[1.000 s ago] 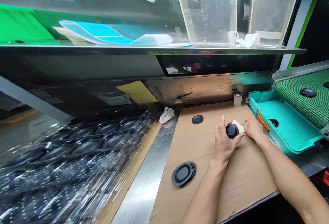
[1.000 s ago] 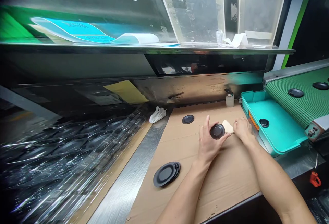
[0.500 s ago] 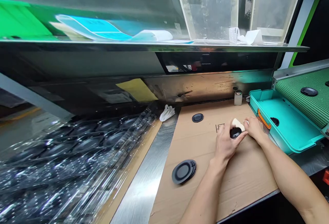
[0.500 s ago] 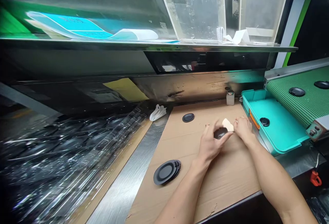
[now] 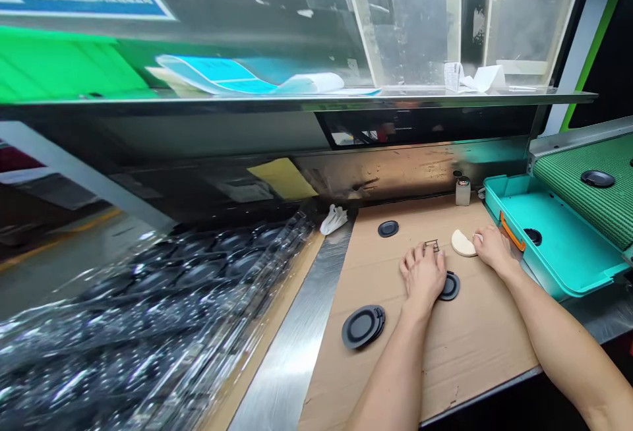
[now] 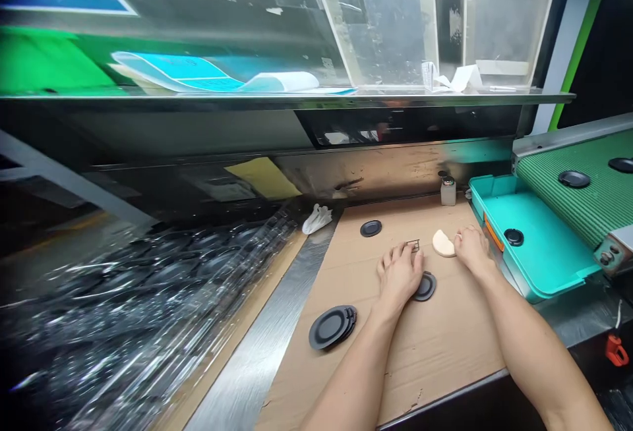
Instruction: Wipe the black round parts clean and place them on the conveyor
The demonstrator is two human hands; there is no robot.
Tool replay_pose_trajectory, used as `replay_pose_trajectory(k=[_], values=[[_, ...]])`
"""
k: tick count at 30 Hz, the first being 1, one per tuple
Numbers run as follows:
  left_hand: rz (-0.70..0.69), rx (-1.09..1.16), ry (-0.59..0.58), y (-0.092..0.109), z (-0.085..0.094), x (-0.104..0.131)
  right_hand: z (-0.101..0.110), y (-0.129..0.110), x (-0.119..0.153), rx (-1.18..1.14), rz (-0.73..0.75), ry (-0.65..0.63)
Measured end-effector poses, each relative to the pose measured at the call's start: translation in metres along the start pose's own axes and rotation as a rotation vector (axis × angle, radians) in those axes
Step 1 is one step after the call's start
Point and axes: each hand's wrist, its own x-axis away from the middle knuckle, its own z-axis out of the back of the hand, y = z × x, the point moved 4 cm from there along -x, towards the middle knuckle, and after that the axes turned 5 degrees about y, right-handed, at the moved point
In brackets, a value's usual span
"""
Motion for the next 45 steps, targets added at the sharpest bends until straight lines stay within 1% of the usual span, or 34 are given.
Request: replay_pose_trajectory(k=[3, 5, 7, 9, 11, 13, 16, 17, 19, 21, 22, 24, 26, 28, 33, 36, 39, 41, 42, 43, 44, 45], values=[[-0.004, 0.044, -0.079, 0.009, 0.008, 0.003, -0.001, 0.002, -0.001, 0.0, -0.002, 0.017], [-0.039, 0.063, -0.179, 0.018, 0.016, 0.01, -0.002, 0.004, -0.003, 0.007, -0.007, 0.017], [-0.099, 0.057, -0.301, 0.028, 0.025, 0.024, -0.003, 0.005, -0.004, 0.014, 0.003, 0.022], [-0.15, 0.039, -0.386, 0.036, 0.033, 0.041, -0.004, 0.006, -0.006, 0.023, 0.017, 0.036], [-0.173, 0.039, -0.414, 0.04, 0.042, 0.059, -0.004, 0.007, -0.008, 0.03, 0.017, 0.039], [-0.182, 0.062, -0.408, 0.038, 0.052, 0.075, -0.005, 0.008, -0.009, 0.026, 0.007, 0.025], [-0.231, 0.132, -0.389, 0.021, 0.073, 0.096, -0.006, 0.007, -0.009, 0.004, 0.0, 0.003], [-0.252, 0.157, -0.37, 0.012, 0.082, 0.101, -0.006, 0.007, -0.009, -0.003, -0.001, 0.003], [-0.256, 0.188, -0.299, -0.014, 0.104, 0.105, -0.006, 0.006, -0.007, -0.017, -0.005, 0.007], [-0.192, 0.167, -0.206, -0.045, 0.123, 0.1, -0.005, 0.005, -0.006, -0.031, -0.013, 0.006], [-0.152, 0.148, -0.179, -0.06, 0.131, 0.096, -0.005, 0.004, -0.006, -0.039, -0.014, 0.005], [-0.091, 0.109, -0.183, -0.083, 0.138, 0.084, -0.004, 0.004, -0.005, -0.047, -0.012, 0.002], [-0.059, 0.086, -0.246, -0.098, 0.137, 0.073, -0.003, 0.003, -0.004, -0.048, -0.006, 0.0], [-0.046, 0.076, -0.324, -0.104, 0.131, 0.065, -0.003, 0.003, -0.004, -0.044, -0.011, -0.016], [-0.048, 0.054, -0.454, -0.103, 0.116, 0.057, -0.004, 0.003, -0.004, -0.038, -0.024, -0.059], [-0.045, 0.016, -0.482, -0.103, 0.114, 0.051, -0.007, 0.002, -0.006, -0.046, -0.003, -0.064], [-0.095, -0.023, -0.461, -0.102, 0.117, 0.051, -0.007, -0.001, -0.005, -0.05, 0.026, -0.018], [-0.15, -0.013, -0.432, -0.098, 0.116, 0.065, 0.0, -0.007, 0.002, -0.041, 0.019, 0.032], [-0.177, 0.013, -0.422, -0.094, 0.112, 0.078, 0.006, -0.012, 0.007, -0.035, 0.006, 0.057], [-0.202, 0.055, -0.411, -0.09, 0.107, 0.096, 0.013, -0.018, 0.012, -0.037, 0.003, 0.082], [-0.223, 0.129, -0.407, -0.086, 0.099, 0.116, 0.022, -0.026, 0.018, -0.046, 0.042, 0.12], [-0.23, 0.203, -0.451, -0.083, 0.089, 0.14, 0.034, -0.036, 0.023, -0.063, 0.103, 0.165]])
